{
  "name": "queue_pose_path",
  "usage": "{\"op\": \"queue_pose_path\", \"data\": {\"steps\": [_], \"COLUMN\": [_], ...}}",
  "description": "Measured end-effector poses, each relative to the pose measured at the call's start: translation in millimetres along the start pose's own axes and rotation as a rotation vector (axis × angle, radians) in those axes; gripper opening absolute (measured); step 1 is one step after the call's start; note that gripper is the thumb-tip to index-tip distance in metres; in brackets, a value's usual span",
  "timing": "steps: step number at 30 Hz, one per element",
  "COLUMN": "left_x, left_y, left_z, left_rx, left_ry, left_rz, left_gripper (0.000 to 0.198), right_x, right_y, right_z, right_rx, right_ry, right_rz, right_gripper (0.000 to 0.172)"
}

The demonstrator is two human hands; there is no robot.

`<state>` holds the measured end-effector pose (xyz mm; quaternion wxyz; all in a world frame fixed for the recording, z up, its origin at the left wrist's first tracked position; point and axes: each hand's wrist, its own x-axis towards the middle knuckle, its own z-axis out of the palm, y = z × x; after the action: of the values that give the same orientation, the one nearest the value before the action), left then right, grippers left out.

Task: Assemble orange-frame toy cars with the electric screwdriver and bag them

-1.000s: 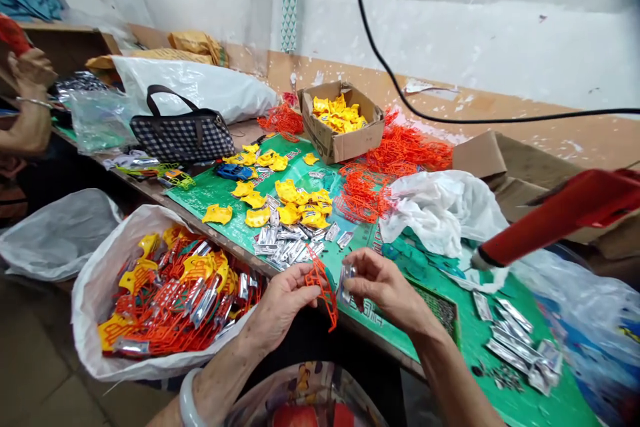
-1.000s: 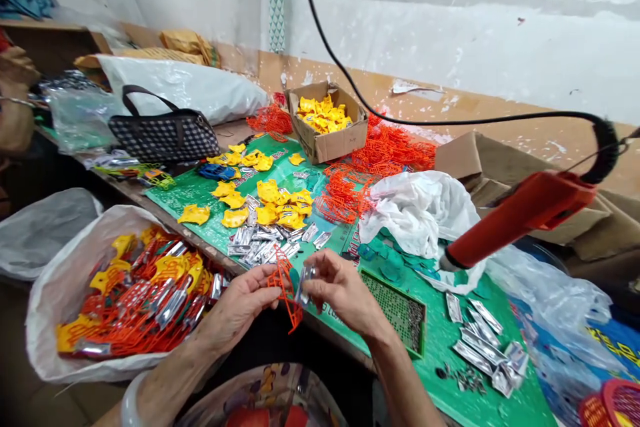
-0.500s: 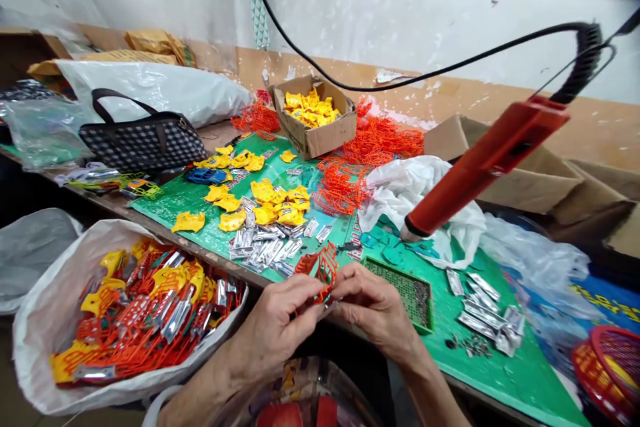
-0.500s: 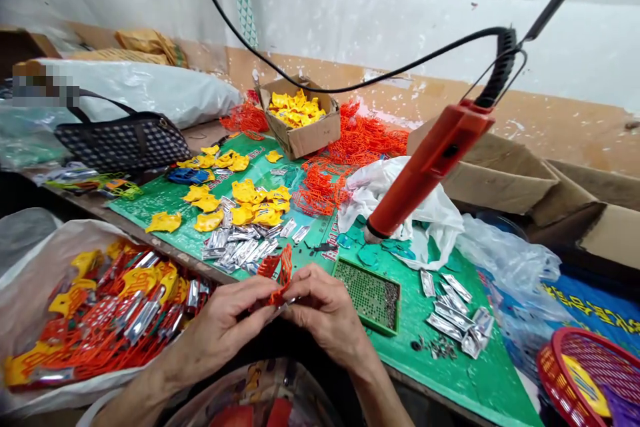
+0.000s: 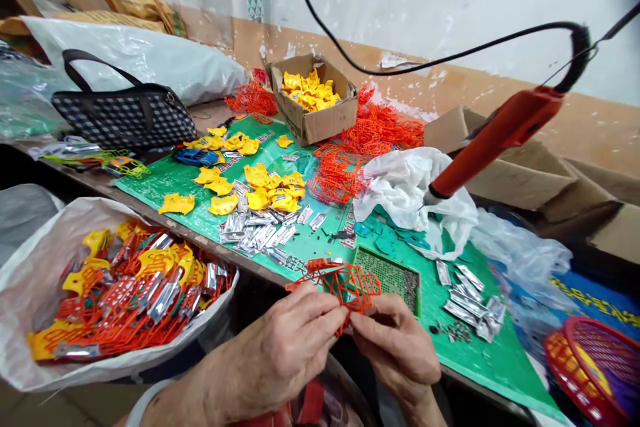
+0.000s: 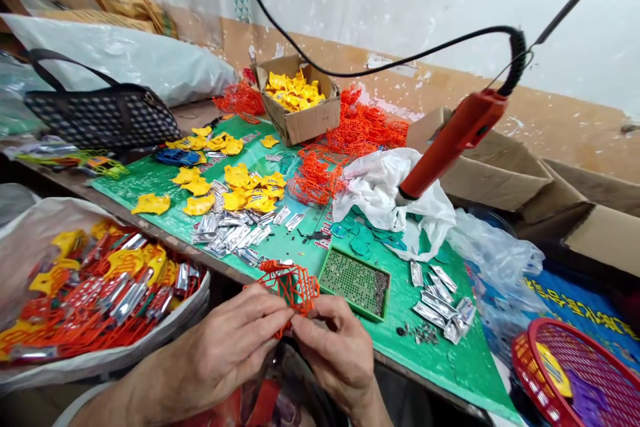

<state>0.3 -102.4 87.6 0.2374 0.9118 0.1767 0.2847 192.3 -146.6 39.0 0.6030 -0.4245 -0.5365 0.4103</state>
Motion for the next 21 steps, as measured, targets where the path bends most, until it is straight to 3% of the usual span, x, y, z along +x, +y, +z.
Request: {"op": "queue_pose_path", "data": {"steps": [7, 12, 17, 21], "left_x": [4, 5, 3, 2], "left_y": [1, 3, 2, 0], "left_z": [0.2, -0.7, 1.1, 3.1], "left_rx": [0.023, 0.071, 0.09, 0.159], "left_ry": [-0.059, -0.086, -0.047, -0.032], "left_rz": [0.009, 0.007, 0.013, 0.047], "left_gripper": [0.038, 0.034, 0.033, 0.026], "right_x": [-5, -8, -9, -11], "right_y": [3, 8, 10, 13], "right_z": [-1, -1, 0, 2], "right_rx": [0.183, 0.188, 0.086, -0.216], "right_ry": [0.031, 0.018, 0.025, -0.027], "right_rz": [0.174, 0.191, 0.12, -0.059], "right_gripper": [0.011, 0.012, 0.011, 0.022]}}
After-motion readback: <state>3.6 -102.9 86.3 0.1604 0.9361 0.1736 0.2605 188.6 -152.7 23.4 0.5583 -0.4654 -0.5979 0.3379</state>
